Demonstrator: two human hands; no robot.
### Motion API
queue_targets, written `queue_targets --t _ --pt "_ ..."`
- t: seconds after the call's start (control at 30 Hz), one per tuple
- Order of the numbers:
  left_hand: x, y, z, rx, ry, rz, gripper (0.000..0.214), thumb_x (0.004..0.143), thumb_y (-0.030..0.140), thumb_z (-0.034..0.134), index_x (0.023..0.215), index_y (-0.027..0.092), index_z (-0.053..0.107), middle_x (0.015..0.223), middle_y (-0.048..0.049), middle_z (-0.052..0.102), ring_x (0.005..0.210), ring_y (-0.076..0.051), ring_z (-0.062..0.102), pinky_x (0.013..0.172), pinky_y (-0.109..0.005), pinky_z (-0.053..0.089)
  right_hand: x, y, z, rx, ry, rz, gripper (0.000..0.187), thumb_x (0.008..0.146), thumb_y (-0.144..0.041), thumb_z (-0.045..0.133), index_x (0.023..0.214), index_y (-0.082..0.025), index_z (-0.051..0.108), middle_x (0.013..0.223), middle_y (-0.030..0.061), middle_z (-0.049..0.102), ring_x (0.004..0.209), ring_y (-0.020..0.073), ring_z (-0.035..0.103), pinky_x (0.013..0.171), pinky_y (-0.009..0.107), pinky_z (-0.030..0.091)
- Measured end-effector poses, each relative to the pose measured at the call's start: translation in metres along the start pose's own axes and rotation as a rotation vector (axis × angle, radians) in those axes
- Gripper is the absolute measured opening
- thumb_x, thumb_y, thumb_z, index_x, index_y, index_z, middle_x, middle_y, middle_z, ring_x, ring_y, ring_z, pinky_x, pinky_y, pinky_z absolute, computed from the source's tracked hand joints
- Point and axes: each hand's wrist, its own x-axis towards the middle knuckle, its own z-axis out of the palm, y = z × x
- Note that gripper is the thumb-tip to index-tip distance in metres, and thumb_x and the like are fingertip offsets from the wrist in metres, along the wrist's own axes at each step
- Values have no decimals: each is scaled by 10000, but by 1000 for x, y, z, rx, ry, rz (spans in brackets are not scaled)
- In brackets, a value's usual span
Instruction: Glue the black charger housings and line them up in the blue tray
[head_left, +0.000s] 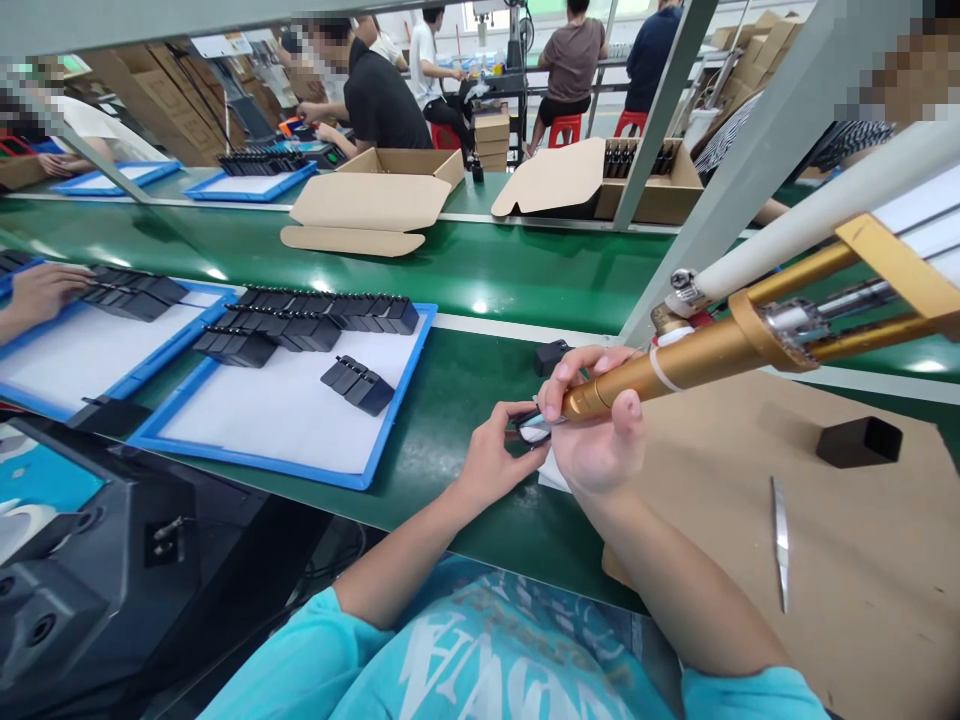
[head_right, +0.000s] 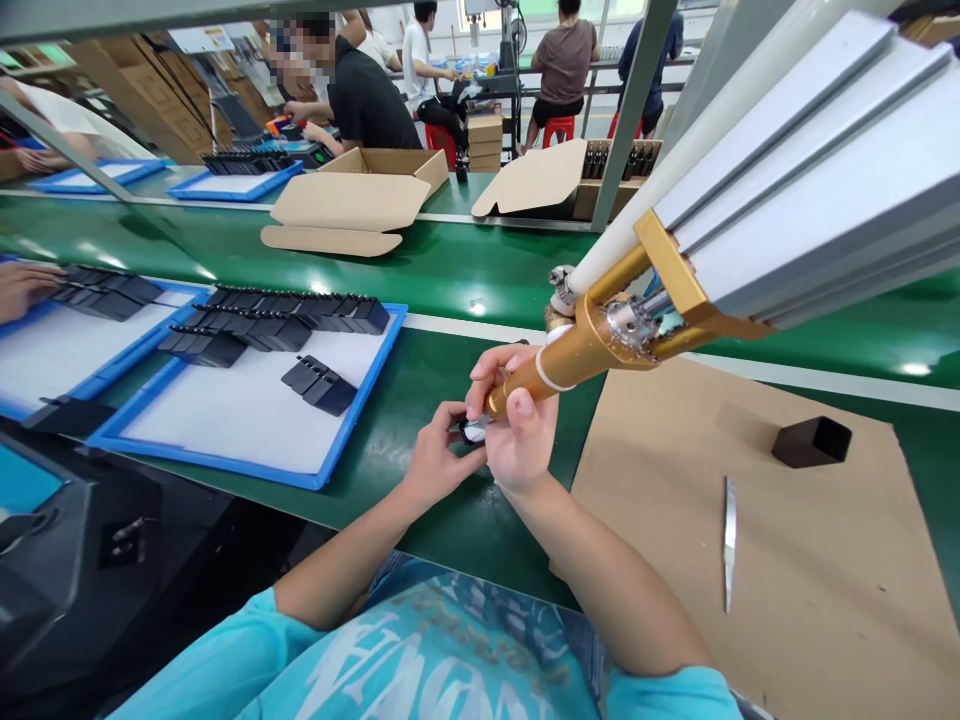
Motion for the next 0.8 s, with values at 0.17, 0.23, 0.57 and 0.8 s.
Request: queue_targets --t 0.17,0.23,0.57,0.8 --pt "1 -1 -1 22 1 10 367 745 286 715 1071 203 569 1044 -47 697 916 -189 686 744 -295 592 -1 0 0 -19 -1 8 312 798 -533 551 980 -289 484 806 -50 552 461 71 484 473 271 374" --pt "2 0 -4 49 -6 -7 345 757 287 710 1060 203 567 1011 -37 705 883 -182 692 744 -292 589 0 1 -1 -22 1 4 328 797 -534 546 1013 -294 490 802 -49 557 459 72 481 468 271 369" --pt "4 -11 -32 237 -123 -149 322 797 377 696 1048 217 573 919 -5 711 816 -196 688 762 -319 558 6 3 -4 -45 31 -7 346 781 -530 550 1026 -293 490 785 -48 555 449 75 478 442 267 347" --pt "-2 -41 -71 344 -320 -82 594 816 405 702 1352 231 515 1323 -94 617 1201 -262 592 1012 -411 477 7 4 -6 -35 36 -8 336 785 -513 554 1034 -295 494 786 -45 558 451 76 476 424 258 323"
